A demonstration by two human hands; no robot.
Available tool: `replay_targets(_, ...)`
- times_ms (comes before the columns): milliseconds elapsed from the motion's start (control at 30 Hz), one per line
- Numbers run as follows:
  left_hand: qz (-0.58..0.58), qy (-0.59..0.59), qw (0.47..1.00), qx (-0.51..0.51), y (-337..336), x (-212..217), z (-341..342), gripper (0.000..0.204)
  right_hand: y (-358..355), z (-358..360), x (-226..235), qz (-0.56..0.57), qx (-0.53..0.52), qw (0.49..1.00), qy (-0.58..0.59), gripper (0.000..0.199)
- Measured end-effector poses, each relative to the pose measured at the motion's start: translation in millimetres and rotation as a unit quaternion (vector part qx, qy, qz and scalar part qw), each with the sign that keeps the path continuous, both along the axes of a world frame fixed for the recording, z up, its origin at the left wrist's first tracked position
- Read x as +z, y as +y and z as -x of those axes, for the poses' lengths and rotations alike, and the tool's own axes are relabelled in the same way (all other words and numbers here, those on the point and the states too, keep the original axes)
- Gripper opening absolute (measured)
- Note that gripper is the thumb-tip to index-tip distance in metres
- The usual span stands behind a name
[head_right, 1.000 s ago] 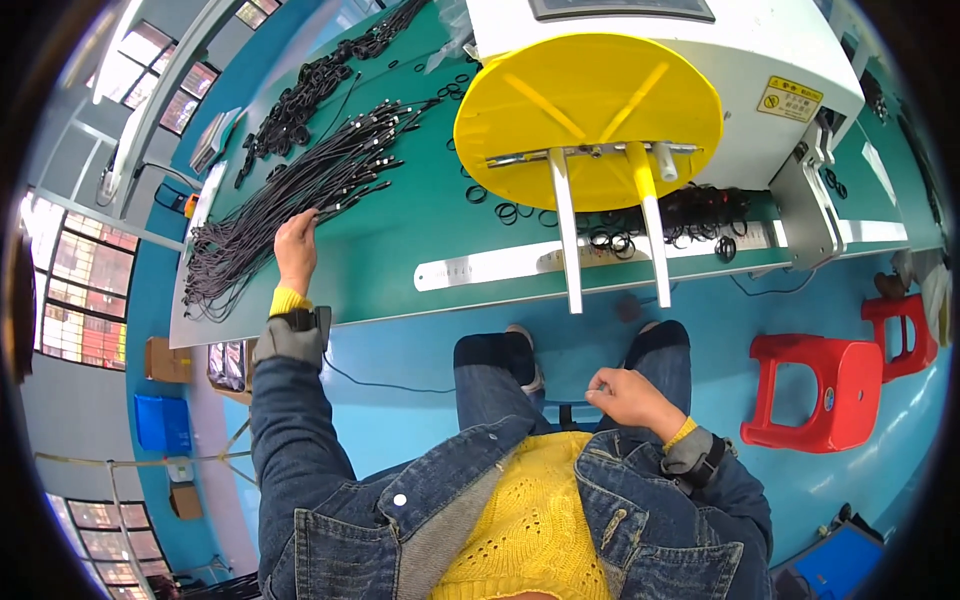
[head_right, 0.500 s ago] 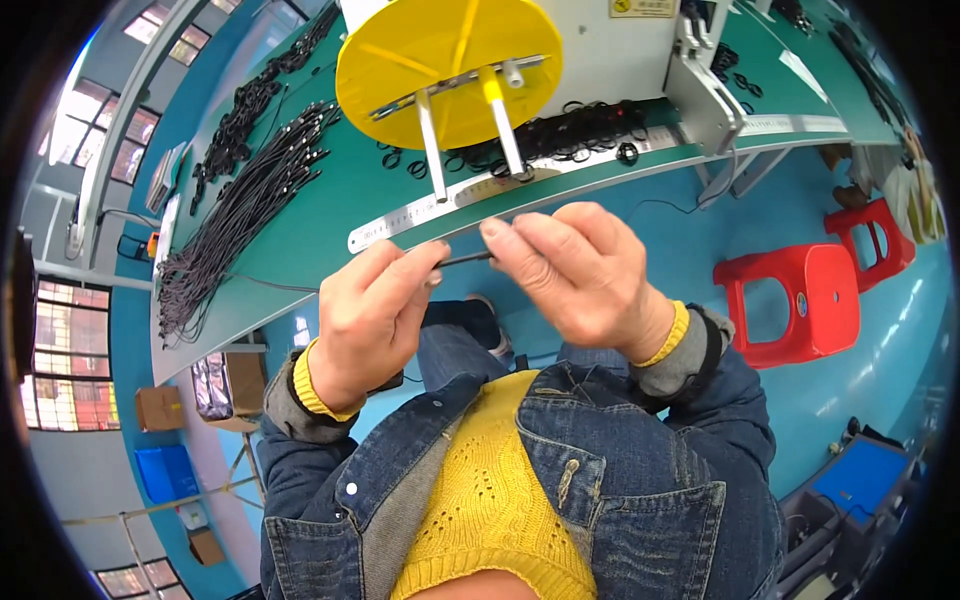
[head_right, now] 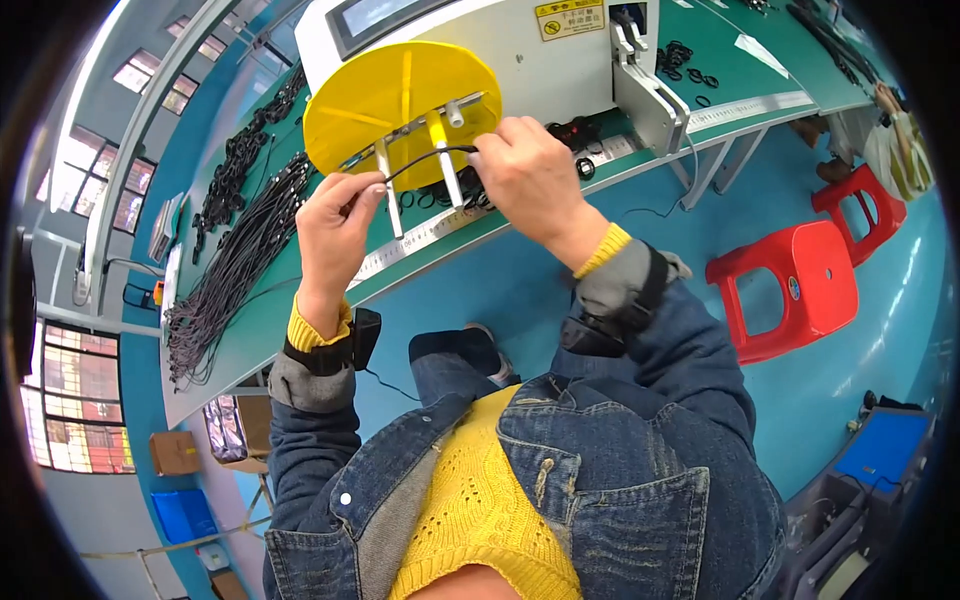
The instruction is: The person picks up a cable, winds it around the spindles of a machine, and removes the coiled cable. They then secure the coil with a rubber band and place it on the table.
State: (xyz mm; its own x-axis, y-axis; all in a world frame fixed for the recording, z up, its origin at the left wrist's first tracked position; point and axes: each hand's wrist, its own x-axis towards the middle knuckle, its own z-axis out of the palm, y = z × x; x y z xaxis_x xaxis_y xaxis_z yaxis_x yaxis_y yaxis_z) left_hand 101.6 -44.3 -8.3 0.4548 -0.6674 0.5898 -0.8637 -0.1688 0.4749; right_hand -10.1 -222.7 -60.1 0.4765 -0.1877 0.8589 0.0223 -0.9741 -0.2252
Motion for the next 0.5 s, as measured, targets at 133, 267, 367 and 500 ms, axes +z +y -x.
replay_targets(133,0.077,0.052,0.996,-0.002,-9,-14,-17,0.011,-2,-29,-9,-0.085,-0.005,0.996,-0.022,0.012)
replay_targets(267,0.088,0.067,0.994,0.011,-19,-18,-23,0.011,-10,-46,-17,-0.165,-0.011,0.986,-0.015,0.014)
replay_targets(367,0.094,0.11,0.99,-0.006,-19,-19,-26,0.011,-10,-44,-26,-0.196,-0.023,0.98,-0.009,0.014)
replay_targets(500,0.092,0.148,0.984,0.02,-8,-27,-24,0.012,-9,-23,-39,-0.233,-0.019,0.972,-0.001,0.014)
